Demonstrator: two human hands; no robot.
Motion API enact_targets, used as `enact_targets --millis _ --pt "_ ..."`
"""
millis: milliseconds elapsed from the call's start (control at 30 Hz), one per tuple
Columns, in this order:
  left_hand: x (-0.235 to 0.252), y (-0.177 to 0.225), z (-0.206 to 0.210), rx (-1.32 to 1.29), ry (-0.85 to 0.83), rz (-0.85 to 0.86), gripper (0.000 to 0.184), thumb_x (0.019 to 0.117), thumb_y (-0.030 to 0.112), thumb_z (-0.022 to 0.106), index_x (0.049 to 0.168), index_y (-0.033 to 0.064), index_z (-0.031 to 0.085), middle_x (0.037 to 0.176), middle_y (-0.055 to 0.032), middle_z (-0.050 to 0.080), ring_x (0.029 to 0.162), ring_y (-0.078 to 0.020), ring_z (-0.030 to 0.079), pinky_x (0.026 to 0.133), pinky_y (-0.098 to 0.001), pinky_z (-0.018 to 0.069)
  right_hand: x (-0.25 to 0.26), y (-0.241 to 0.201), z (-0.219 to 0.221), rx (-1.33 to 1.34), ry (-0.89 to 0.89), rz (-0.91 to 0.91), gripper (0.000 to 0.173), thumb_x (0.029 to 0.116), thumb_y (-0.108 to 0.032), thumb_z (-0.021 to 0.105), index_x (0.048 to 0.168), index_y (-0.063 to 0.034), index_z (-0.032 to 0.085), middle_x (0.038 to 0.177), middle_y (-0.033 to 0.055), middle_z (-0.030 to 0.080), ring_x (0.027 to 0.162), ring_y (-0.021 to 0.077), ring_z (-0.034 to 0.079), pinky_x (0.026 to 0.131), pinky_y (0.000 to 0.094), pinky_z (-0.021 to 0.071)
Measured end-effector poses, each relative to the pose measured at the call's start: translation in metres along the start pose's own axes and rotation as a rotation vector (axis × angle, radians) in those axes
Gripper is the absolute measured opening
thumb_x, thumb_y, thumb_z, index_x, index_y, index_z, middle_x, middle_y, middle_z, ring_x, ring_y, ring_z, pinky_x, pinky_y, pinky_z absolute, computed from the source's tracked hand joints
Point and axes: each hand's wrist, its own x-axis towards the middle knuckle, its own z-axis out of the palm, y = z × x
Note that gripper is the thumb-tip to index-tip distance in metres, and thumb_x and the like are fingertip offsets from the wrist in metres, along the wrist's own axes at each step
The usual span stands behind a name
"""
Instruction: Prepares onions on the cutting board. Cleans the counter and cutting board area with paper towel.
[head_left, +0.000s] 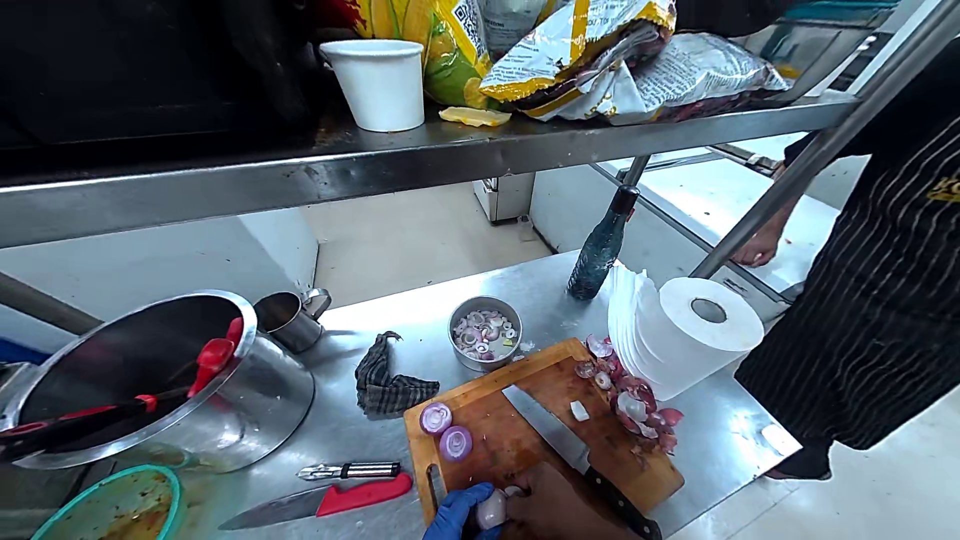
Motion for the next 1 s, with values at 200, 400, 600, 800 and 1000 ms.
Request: enact_targets --millis 200,400,600,800,1000 --pt "0.008 0.027 -0.004 0.087 -0.095 -0.09 0.049 0.0843 0.022 0.082 0.126 0.0019 0.068 0.122 -0.0163 0.07 0.115 -0.0269 0.068 0.104 -0.0433 0.0532 -0.031 -0.03 -0.002 -0.453 0.104 -0.055 0.031 0.0989 -0.032 0.059 0.105 -0.0063 0.076 0.101 0.0174 0.073 0.1 0.0343 0.07 0.088 0.0572 0.0531" --pt "0.009 0.046 -0.01 0.204 -0.108 -0.093 0.048 0.0814 0.015 0.079 0.128 0.0052 0.071 0.125 -0.0171 0.07 0.116 -0.0319 0.067 0.1 -0.0481 0.0545 -0.041 -0.046 0.01 -0.623 0.058 -0.152 0.032 0.1022 -0.026 0.057 0.12 -0.0031 0.069 0.121 0.0196 0.068 0.116 0.0358 0.065 0.099 0.0543 0.0517" --pt "-0.004 0.035 -0.008 0.191 -0.031 -0.193 0.05 0.0854 0.023 0.078 0.132 0.0076 0.068 0.119 -0.0158 0.072 0.107 -0.0303 0.071 0.095 -0.0475 0.0573 -0.021 -0.047 0.009 -0.55 0.02 -0.165 0.027 0.0987 -0.022 0.057 0.111 -0.0033 0.072 0.104 0.0187 0.071 0.102 0.0339 0.069 0.088 0.0545 0.053" --pt "-0.016 0.029 -0.01 0.156 -0.032 -0.176 0.056 0.0871 0.019 0.077 0.138 0.0026 0.063 0.128 -0.0214 0.068 0.116 -0.0343 0.068 0.1 -0.0484 0.0548 -0.028 -0.049 0.011 -0.569 -0.017 -0.211 0.031 0.0972 -0.026 0.061 0.118 -0.0063 0.073 0.109 0.0165 0.073 0.104 0.0311 0.069 0.091 0.0521 0.0534" --pt "-0.015 0.038 -0.015 0.156 -0.032 -0.279 0.058 0.0836 0.013 0.075 0.14 0.0037 0.063 0.125 -0.0183 0.071 0.112 -0.0345 0.07 0.097 -0.0527 0.0551 -0.033 -0.066 0.036 -0.745 -0.033 -0.177 0.029 0.0998 -0.024 0.058 0.112 0.0003 0.069 0.108 0.0213 0.07 0.107 0.037 0.068 0.093 0.0546 0.0524"
